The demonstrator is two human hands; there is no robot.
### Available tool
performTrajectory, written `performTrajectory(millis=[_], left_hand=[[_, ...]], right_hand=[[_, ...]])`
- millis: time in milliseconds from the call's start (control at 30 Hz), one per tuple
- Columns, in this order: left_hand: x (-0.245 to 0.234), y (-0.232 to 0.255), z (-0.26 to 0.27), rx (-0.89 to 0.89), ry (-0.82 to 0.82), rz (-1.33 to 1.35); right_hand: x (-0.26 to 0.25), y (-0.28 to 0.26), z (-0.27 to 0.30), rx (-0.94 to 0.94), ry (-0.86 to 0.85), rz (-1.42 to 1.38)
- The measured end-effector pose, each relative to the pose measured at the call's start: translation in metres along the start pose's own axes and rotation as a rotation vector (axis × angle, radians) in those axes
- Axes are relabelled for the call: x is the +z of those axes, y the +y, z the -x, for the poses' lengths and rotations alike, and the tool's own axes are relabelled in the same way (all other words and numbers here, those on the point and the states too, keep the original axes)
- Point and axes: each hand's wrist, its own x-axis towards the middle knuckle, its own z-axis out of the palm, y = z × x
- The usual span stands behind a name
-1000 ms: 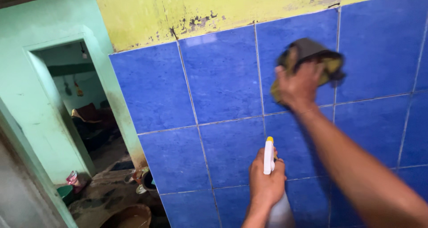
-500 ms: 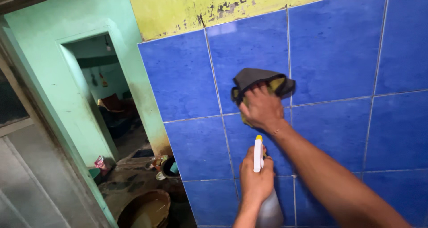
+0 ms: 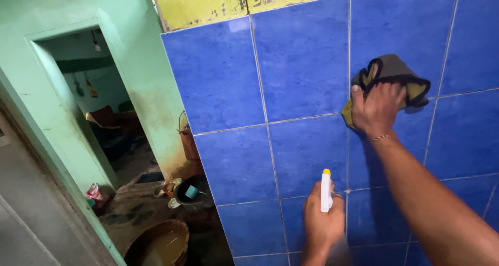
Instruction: The person sprays a cleaning solution onto blue tiled walls and wipes them with a cloth. The person moves along the wall, repeatedly spraying and wiping different sections to clean the surface.
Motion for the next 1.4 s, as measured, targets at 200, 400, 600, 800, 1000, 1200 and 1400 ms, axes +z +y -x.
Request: performTrajectory(millis=[200, 400, 600, 800, 1000, 1200, 1400], left_hand=[[-0.015, -0.019, 0.008, 0.017, 0.027, -0.047], [-0.047, -0.033, 0.012, 0.105, 0.074, -0.090], [-0.061, -0.038, 0.016, 0.052, 0.091, -0.109], [-0.026, -0.032, 0.019, 0.061, 0.045, -0.107], [0.027, -0.025, 0.026, -0.079, -0.014, -0.039], [0.061, -0.024, 0.036, -0.108, -0.044, 0.155], [0.055, -0.026, 0.038, -0.177, -0.023, 0.179]], right_hand=[[0.012, -0.057, 0.023, -0.024, -0.021, 0.009], [0.008, -0.173, 0.067, -0.133, -0.343, -0.038], [-0.008, -0.205, 0.089, -0.425, -0.300, -0.242], [-0.019, -0.152, 0.085, -0.302, -0.301, -0.216], [-0.030, -0.051, 0.077, -0.221, -0.205, -0.108], [-0.026, 0.053, 0.075, 0.026, -0.195, 0.009], [-0.013, 0.046, 0.084, 0.067, -0.067, -0.034]])
